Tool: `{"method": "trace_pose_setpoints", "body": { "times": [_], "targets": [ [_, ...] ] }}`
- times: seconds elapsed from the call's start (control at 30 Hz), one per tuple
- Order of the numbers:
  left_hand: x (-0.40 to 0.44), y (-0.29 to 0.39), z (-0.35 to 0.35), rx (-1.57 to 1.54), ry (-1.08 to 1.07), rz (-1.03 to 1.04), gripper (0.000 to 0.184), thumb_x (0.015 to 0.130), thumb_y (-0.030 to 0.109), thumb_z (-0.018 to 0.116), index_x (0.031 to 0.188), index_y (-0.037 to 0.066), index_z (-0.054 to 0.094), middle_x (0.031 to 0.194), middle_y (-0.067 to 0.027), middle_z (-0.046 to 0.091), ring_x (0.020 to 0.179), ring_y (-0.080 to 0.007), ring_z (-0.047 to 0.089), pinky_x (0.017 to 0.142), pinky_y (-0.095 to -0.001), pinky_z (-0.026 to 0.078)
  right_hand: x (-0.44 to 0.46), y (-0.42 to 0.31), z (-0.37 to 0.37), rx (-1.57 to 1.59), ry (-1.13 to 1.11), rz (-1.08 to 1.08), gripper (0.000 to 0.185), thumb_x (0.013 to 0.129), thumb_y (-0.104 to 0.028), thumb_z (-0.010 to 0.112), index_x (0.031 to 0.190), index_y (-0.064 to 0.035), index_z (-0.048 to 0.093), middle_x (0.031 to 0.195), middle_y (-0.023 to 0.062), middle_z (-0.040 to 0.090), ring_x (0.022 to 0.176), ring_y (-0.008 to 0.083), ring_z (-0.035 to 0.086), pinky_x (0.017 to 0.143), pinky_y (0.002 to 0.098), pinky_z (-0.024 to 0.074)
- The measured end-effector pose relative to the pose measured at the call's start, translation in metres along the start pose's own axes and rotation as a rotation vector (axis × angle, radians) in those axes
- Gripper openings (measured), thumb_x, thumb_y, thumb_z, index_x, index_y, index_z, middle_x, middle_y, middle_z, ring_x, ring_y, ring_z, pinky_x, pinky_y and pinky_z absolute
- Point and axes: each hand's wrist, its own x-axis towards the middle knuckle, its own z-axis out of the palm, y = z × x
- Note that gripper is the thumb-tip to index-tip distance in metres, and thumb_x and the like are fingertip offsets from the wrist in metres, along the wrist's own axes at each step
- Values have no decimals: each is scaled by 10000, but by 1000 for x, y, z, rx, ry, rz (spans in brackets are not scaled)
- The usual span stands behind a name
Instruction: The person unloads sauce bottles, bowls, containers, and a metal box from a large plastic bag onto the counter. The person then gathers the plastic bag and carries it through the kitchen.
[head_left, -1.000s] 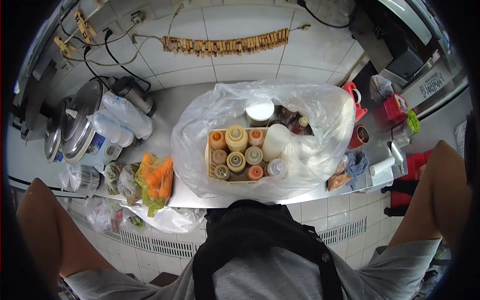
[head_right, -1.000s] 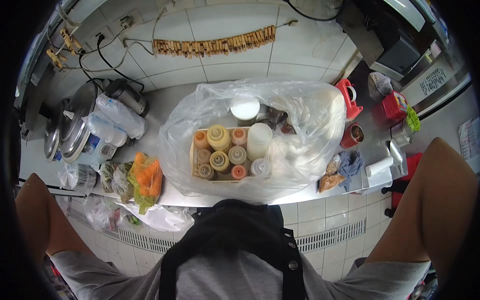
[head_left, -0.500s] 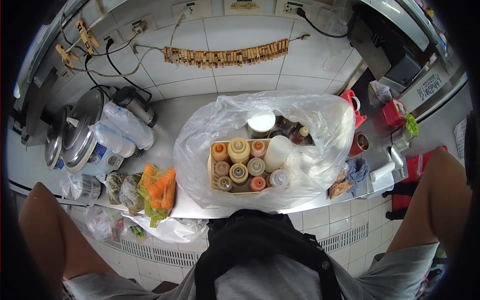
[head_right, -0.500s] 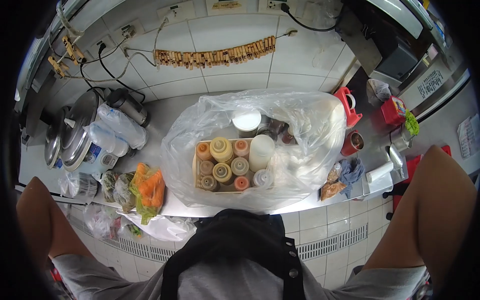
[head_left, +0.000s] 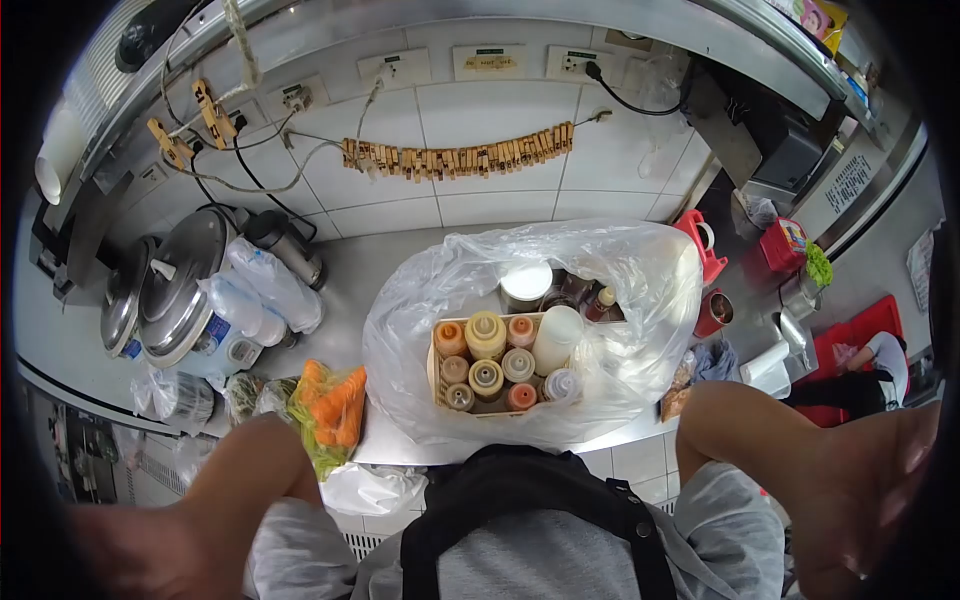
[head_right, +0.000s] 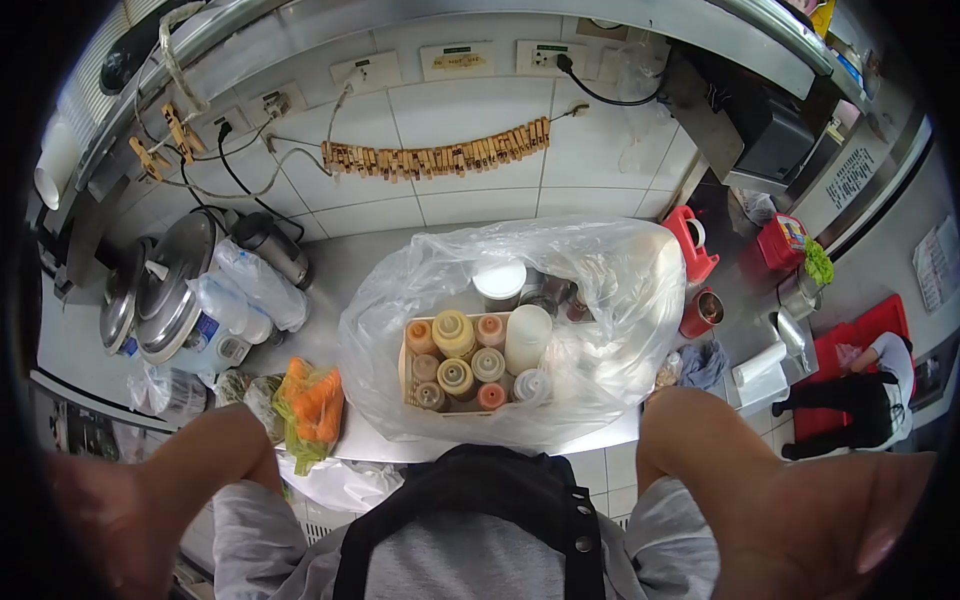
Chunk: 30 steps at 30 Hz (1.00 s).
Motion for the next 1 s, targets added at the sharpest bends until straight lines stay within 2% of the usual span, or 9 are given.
{"method": "trace_pose_setpoints", "body": {
  "times": [0.17,0.37,0.57,1.0],
  "targets": [
    [-2,-3,-1,-9,54,1,360,881,352,446,1111,95,549,1050,-131,566,937,-245,524,834,-399,389,-2,-7,10,-37,-146,115,319,910,-282,445,1202,-182,528,772,-96,523,589,73,458,640,310,380],
    [0,-4,-5,-21,104,18,354,883,347,442,1109,96,550,1050,-129,566,941,-247,524,836,-399,388,0,12,15,21,-67,-50,322,898,-278,456,1193,-164,516,820,-66,525,642,91,469,663,318,388],
    [1,-3,-15,-32,186,53,348,886,341,439,1107,97,552,1050,-127,565,945,-250,524,838,-399,387,-1,19,22,31,-30,-74,327,886,-274,466,1185,-147,504,869,-36,527,696,109,480,687,327,395],
    [11,-7,-19,-27,197,51,337,892,330,430,1103,99,555,1049,-124,563,954,-254,525,844,-398,385,-4,29,32,53,10,-83,345,860,-265,488,1167,-108,478,974,29,531,811,147,504,737,344,411]
  ]
}}
